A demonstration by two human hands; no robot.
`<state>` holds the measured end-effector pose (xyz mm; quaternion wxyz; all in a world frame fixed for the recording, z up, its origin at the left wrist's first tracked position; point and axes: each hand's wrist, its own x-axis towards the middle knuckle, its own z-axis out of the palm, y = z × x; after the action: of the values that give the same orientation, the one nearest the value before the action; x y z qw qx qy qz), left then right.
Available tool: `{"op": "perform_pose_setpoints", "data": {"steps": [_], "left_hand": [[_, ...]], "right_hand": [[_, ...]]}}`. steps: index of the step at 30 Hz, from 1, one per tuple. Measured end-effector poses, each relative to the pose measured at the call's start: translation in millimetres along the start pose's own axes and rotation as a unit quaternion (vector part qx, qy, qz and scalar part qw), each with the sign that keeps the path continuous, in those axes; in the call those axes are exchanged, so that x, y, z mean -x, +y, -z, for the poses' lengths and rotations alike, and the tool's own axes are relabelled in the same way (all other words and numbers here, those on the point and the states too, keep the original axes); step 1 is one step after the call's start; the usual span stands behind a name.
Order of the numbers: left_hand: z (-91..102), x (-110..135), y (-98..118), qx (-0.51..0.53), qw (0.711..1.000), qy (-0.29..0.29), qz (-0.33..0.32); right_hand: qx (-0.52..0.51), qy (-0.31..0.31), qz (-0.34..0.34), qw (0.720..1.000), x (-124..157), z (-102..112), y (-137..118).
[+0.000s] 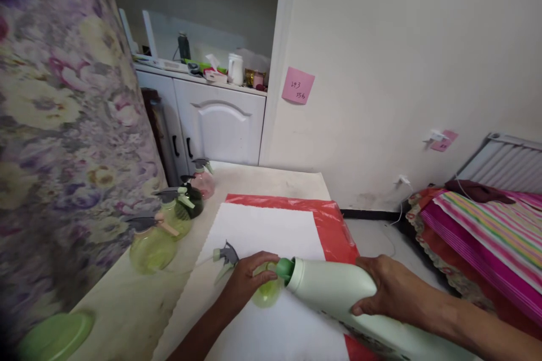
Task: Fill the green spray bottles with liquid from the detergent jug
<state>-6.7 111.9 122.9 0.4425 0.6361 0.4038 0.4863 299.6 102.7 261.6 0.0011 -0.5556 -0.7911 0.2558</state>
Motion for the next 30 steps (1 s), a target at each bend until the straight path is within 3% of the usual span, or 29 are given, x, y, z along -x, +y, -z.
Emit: {"op": "perform_pose_setpoints", "data": {"steps": [16,30], "left_hand": [[-0.2,1.2,7.1,0.005,1.000,-0.010,-0.007],[-3.4,2.8,-2.5,0.014,1.000,0.015,0.011]], "right_hand": [[0.052,-0.002,0.008,0.999,-3.8,13.9,-12.4],[0.062,-0.009,0.019,0.998,-2.2,19.9,-21.2]]}}
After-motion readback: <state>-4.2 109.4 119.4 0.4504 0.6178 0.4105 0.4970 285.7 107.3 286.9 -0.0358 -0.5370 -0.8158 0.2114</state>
